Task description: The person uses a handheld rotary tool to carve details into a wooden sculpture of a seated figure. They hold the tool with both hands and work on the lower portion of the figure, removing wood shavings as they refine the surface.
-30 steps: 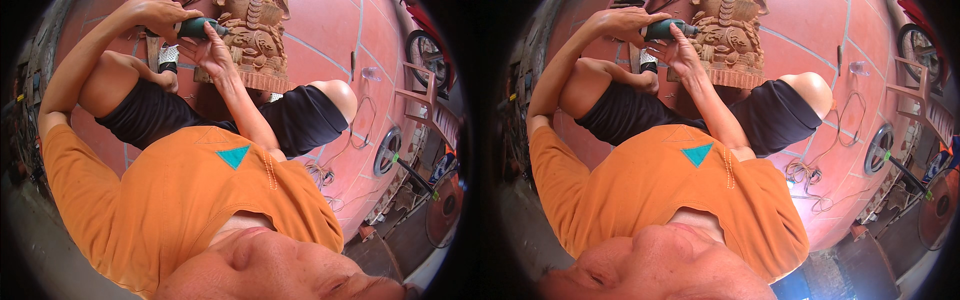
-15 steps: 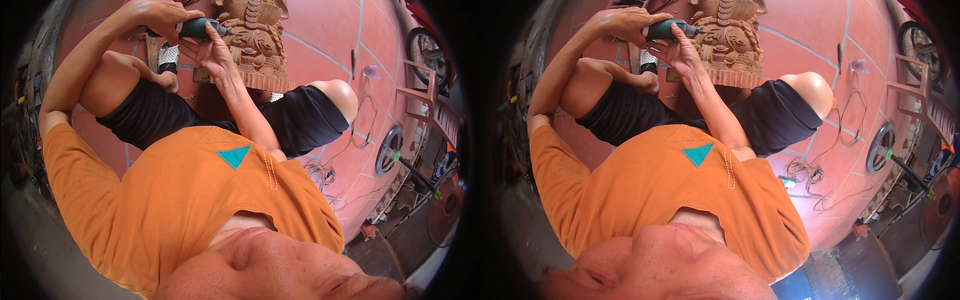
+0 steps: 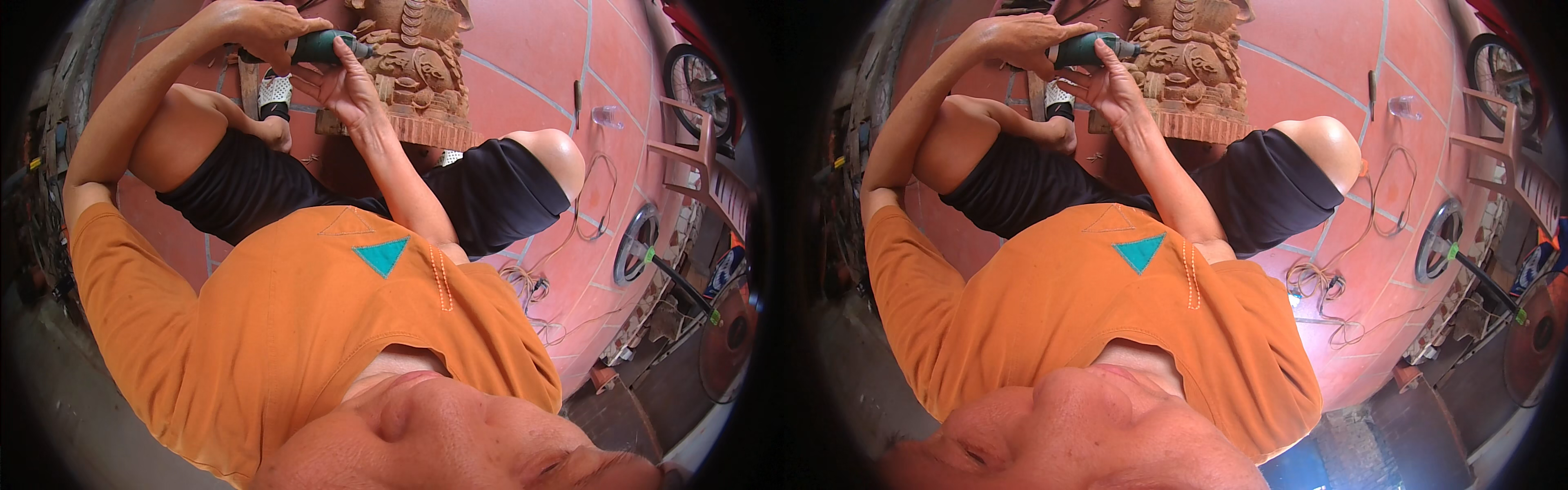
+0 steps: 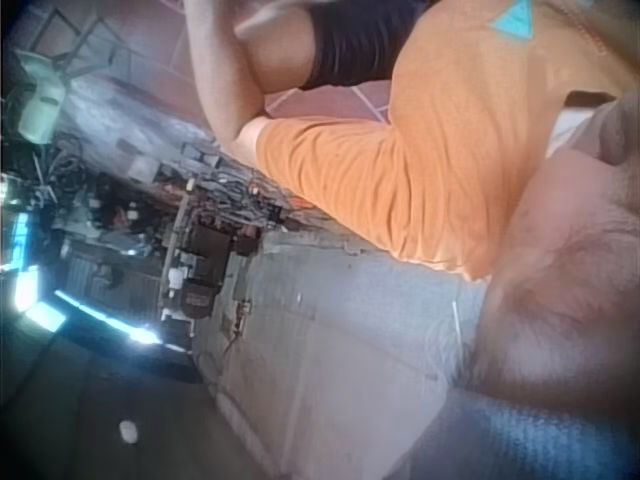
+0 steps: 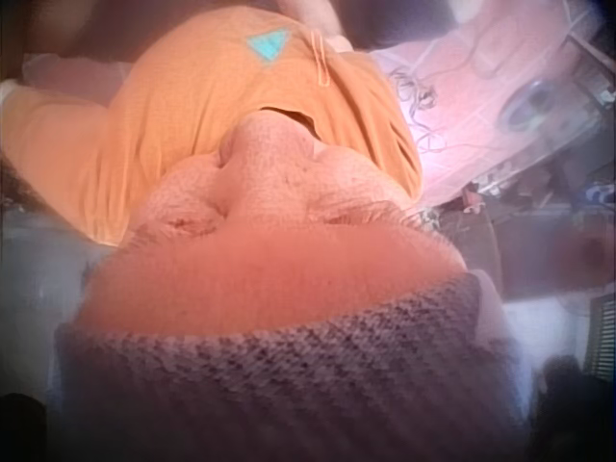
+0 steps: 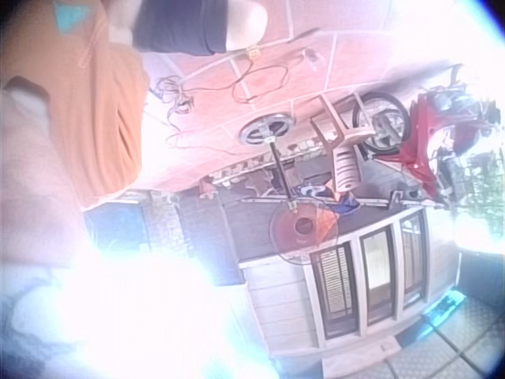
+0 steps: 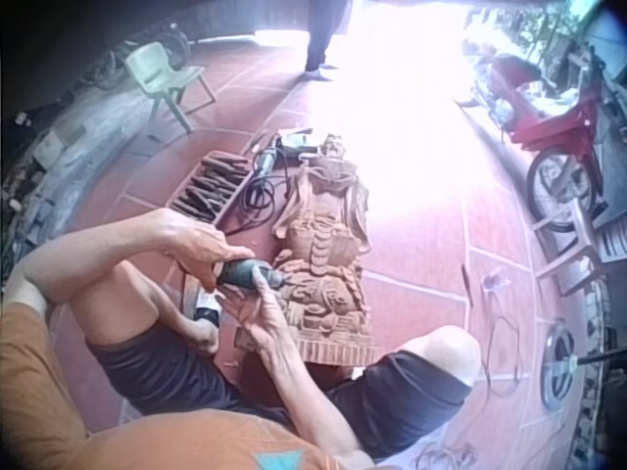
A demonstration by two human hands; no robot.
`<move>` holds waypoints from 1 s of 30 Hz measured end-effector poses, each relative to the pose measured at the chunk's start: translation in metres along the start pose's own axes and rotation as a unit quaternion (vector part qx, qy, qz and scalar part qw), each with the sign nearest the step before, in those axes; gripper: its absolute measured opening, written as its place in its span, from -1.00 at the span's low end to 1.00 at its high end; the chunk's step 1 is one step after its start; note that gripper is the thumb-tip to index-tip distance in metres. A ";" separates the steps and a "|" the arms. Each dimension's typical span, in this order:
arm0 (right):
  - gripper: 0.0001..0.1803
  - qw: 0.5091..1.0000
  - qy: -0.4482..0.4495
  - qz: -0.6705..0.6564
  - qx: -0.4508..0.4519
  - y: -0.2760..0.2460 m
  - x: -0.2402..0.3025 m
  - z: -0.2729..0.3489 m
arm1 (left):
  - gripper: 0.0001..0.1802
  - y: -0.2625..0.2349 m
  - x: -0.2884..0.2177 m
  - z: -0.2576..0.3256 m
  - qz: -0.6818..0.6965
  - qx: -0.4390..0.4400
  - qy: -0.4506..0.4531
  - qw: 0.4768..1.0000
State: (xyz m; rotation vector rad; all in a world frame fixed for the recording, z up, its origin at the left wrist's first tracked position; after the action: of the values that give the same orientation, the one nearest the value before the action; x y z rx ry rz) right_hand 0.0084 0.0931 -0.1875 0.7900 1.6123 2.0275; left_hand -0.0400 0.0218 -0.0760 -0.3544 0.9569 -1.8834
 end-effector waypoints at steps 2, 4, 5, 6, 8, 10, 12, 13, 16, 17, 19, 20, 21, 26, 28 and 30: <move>-0.43 1.000 0.006 -0.005 0.006 0.000 -0.002 -0.001 | 0.00 0.004 0.005 0.000 -0.016 -0.022 0.016 1.000; -0.44 1.000 -0.002 0.002 -0.005 -0.001 -0.001 0.001 | 0.00 0.001 -0.001 0.000 -0.015 -0.016 0.013 1.000; -0.44 1.000 -0.006 0.005 -0.010 -0.001 -0.001 0.002 | 0.01 -0.001 -0.003 0.001 -0.006 0.001 -0.002 1.000; -0.44 1.000 -0.005 0.005 -0.009 -0.001 -0.001 0.002 | 0.01 -0.003 -0.006 0.003 0.003 0.018 -0.017 1.000; -0.45 1.000 -0.003 0.004 -0.007 -0.001 -0.002 0.003 | 0.02 -0.003 -0.007 0.004 0.012 0.022 -0.006 1.000; -0.45 1.000 -0.003 0.002 -0.011 0.001 -0.003 0.004 | 0.01 -0.002 -0.007 0.004 0.021 0.026 -0.003 0.999; -0.45 1.000 -0.004 0.001 -0.011 0.001 -0.004 0.005 | 0.01 -0.003 -0.008 0.006 0.030 0.032 -0.008 0.999; -0.45 1.000 -0.006 0.001 -0.010 0.000 -0.004 0.004 | 0.01 -0.004 -0.009 0.007 0.032 0.037 -0.013 0.999; -0.43 1.000 -0.004 -0.002 -0.003 -0.001 -0.005 0.004 | 0.01 -0.008 -0.014 0.008 0.029 0.050 -0.026 0.998; -0.43 1.000 -0.003 -0.004 -0.001 -0.001 -0.005 0.005 | 0.02 -0.008 -0.014 0.007 0.021 0.051 -0.026 0.998; -0.41 1.000 0.006 -0.007 0.001 -0.002 -0.007 0.005 | 0.02 -0.006 -0.012 0.007 0.007 0.044 -0.020 0.999; -0.41 1.000 0.010 -0.008 0.001 -0.003 -0.008 0.005 | 0.02 -0.002 -0.009 0.006 0.000 0.035 -0.014 0.999; -0.40 1.000 0.007 -0.005 0.000 -0.002 -0.007 0.005 | 0.02 -0.002 -0.010 0.006 -0.007 0.027 -0.006 1.000; -0.40 1.000 0.000 0.002 -0.004 -0.002 -0.006 0.007 | 0.00 -0.007 -0.015 0.008 0.020 0.052 -0.019 0.998; -0.41 1.000 -0.005 0.005 -0.006 -0.002 -0.005 0.007 | 0.00 -0.008 -0.017 0.007 0.022 0.056 -0.023 0.998; -0.41 1.000 -0.006 0.005 -0.007 -0.002 -0.005 0.007 | 0.00 -0.010 -0.019 0.009 0.024 0.066 -0.035 0.997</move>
State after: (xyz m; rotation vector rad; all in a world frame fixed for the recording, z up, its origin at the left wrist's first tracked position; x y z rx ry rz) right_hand 0.0171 0.0956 -0.1886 0.8051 1.5878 2.0358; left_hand -0.0315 0.0359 -0.0599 -0.3133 0.7826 -1.8672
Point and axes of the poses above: each hand's wrist, its own z-axis away from the middle knuckle, its own y-axis out of the palm, x = y × z, the point moved 7 cm from there along -z, towards the middle knuckle, and after that the axes turned 3 degrees about x, right-handed, at the moved point
